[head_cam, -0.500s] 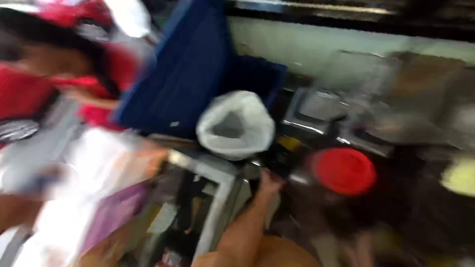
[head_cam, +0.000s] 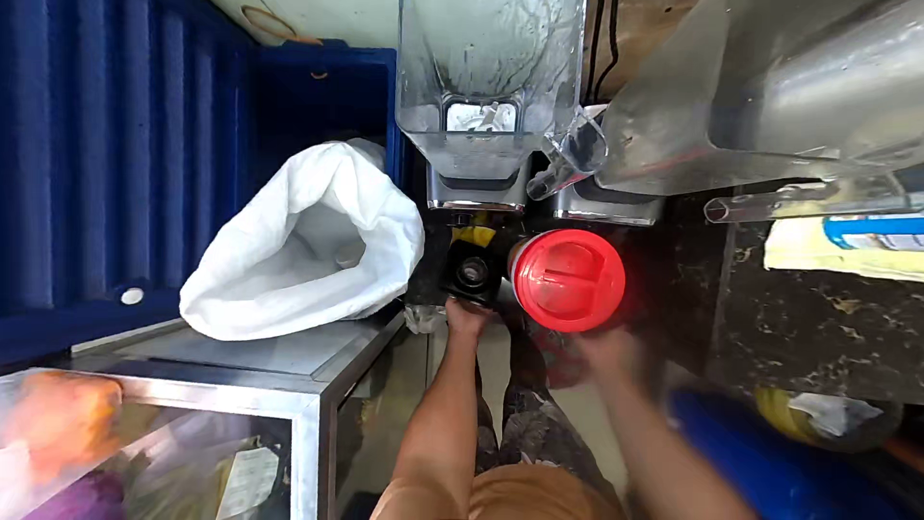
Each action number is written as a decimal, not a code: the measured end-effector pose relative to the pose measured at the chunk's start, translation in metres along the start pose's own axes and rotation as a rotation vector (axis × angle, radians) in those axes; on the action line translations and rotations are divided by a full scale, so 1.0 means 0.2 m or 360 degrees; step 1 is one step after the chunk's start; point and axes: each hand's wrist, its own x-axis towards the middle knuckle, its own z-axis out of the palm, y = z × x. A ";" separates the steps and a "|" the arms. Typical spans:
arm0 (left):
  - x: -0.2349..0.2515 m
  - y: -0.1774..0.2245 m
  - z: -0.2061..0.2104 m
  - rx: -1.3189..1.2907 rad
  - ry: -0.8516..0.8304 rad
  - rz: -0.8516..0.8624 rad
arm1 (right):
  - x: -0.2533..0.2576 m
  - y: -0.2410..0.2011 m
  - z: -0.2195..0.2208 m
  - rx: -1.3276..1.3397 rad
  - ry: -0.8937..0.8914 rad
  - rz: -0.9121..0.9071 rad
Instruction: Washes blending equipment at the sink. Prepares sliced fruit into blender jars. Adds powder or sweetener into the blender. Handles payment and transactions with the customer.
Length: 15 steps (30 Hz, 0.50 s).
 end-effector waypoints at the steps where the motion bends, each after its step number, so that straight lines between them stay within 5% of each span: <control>1: 0.03 0.01 0.00 -0.0047 0.0007 0.0041 | 0.02 -0.01 0.00 0.0011 -0.0072 0.0022; 7: 0.05 0.25 -0.20 -0.0084 -0.0129 0.0274 | 0.09 0.00 0.05 0.0190 -0.0249 -0.0012; 10: 0.08 0.31 -0.15 0.0110 0.0140 0.0320 | 0.16 -0.01 0.10 0.0146 -0.0206 -0.0019; 15: -0.02 0.22 -0.01 0.0359 0.0628 0.0435 | 0.02 -0.06 0.15 -0.0421 0.0249 0.0239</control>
